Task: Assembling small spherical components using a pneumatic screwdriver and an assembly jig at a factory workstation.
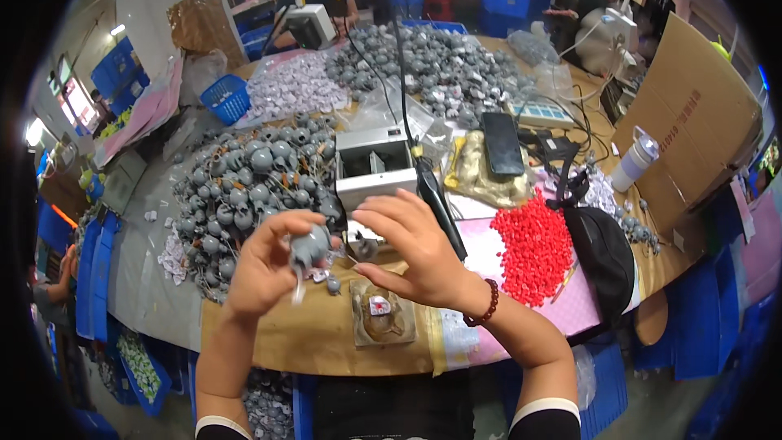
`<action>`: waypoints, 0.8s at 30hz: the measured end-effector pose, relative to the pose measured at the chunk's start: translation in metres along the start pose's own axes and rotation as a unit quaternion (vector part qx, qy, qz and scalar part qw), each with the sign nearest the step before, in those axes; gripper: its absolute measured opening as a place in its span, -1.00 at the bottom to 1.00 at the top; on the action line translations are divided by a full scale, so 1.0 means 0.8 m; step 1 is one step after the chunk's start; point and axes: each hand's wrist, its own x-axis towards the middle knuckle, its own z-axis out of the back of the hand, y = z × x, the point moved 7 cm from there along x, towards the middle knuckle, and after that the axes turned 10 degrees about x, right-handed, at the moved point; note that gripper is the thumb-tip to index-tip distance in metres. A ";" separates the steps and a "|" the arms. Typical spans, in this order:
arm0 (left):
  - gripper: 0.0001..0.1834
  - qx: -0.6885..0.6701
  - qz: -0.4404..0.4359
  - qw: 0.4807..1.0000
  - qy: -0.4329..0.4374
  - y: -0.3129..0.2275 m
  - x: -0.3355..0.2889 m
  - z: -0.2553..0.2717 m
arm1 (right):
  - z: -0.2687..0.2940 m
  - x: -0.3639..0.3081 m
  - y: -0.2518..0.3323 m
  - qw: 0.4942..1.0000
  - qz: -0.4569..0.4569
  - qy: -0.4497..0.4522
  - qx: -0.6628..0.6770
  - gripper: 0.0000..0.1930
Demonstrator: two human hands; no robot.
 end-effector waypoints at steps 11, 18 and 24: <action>-0.72 -0.301 0.186 0.932 -0.080 0.133 -0.131 -0.068 | -0.090 -0.145 -0.086 0.765 -0.422 0.031 0.486 -0.83; -0.82 0.143 0.172 0.967 -0.119 0.169 -0.162 -0.092 | -0.110 -0.167 -0.074 0.964 -0.185 0.147 0.120 -0.81; -0.76 0.399 0.072 0.910 -0.087 0.159 -0.152 -0.103 | -0.134 -0.168 -0.070 0.980 -0.054 0.182 -0.059 -0.74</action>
